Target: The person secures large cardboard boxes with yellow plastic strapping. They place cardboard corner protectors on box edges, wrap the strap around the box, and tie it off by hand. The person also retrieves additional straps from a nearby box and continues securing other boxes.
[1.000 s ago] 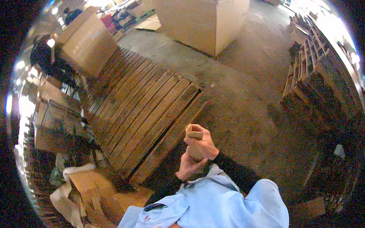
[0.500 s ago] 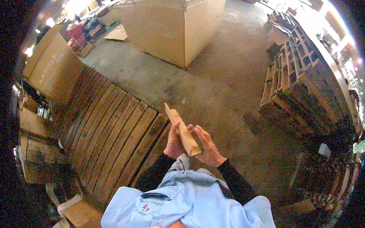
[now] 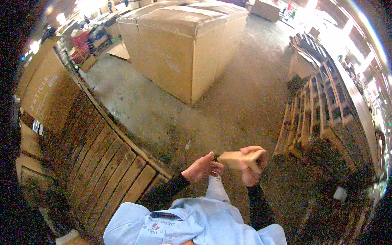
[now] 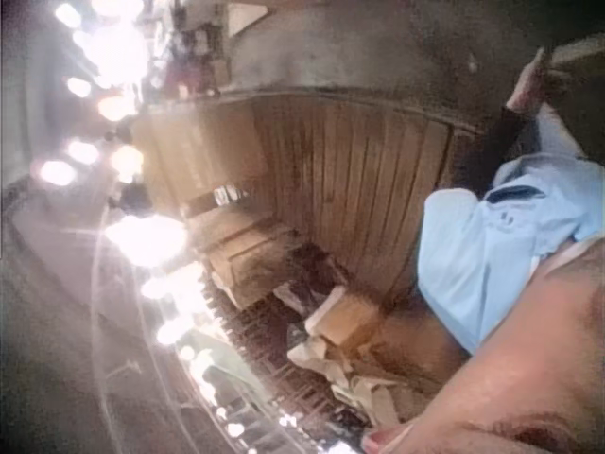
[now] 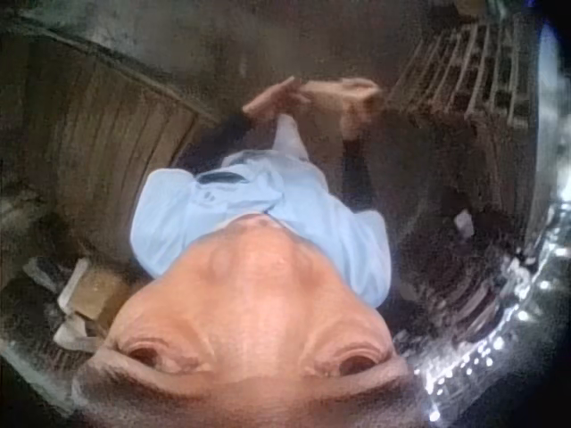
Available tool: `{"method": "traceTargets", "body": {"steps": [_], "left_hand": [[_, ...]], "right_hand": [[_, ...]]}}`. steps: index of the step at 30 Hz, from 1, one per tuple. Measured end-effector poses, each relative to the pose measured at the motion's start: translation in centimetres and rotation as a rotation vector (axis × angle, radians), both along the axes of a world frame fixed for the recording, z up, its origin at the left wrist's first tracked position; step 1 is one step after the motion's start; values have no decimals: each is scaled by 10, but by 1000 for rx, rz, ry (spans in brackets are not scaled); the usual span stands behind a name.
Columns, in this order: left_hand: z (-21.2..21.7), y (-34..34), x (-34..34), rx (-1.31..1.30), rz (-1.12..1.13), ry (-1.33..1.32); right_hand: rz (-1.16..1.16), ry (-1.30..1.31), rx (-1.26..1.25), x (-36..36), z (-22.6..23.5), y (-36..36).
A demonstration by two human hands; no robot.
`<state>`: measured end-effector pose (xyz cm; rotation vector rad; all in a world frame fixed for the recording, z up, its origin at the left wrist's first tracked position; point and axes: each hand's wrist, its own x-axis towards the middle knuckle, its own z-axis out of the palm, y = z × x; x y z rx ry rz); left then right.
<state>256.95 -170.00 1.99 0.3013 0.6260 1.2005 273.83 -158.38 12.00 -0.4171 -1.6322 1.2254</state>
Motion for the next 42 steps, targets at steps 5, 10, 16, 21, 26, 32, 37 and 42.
{"method": "traceTargets", "body": {"steps": [5, 10, 16, 21, 26, 32, 37, 42], "left_hand": [[-28, 113, -109, -202, 404, 45], [-8, 202, -207, -29, 816, 7], [29, 283, -346, -35, 1059, 140], [27, 365, -501, -98, 1236, 336], [16, 435, -612, -233, 1388, 367], [10, 430, -622, -153, 1481, 363], [39, 408, -634, -286, 1427, 591], [59, 405, -649, -197, 1303, 751]], "right_hand": [[81, 256, -225, -50, -13, 146], [221, 190, -305, -103, -6, 240], [335, 235, -411, -179, 6, 317], [268, 288, -469, -242, -9, 373], [126, 259, -345, -285, -10, 431], [305, 435, -376, -346, 27, 511], [494, 507, -378, -443, 77, 563], [745, 658, -417, -557, 118, 591]]}}
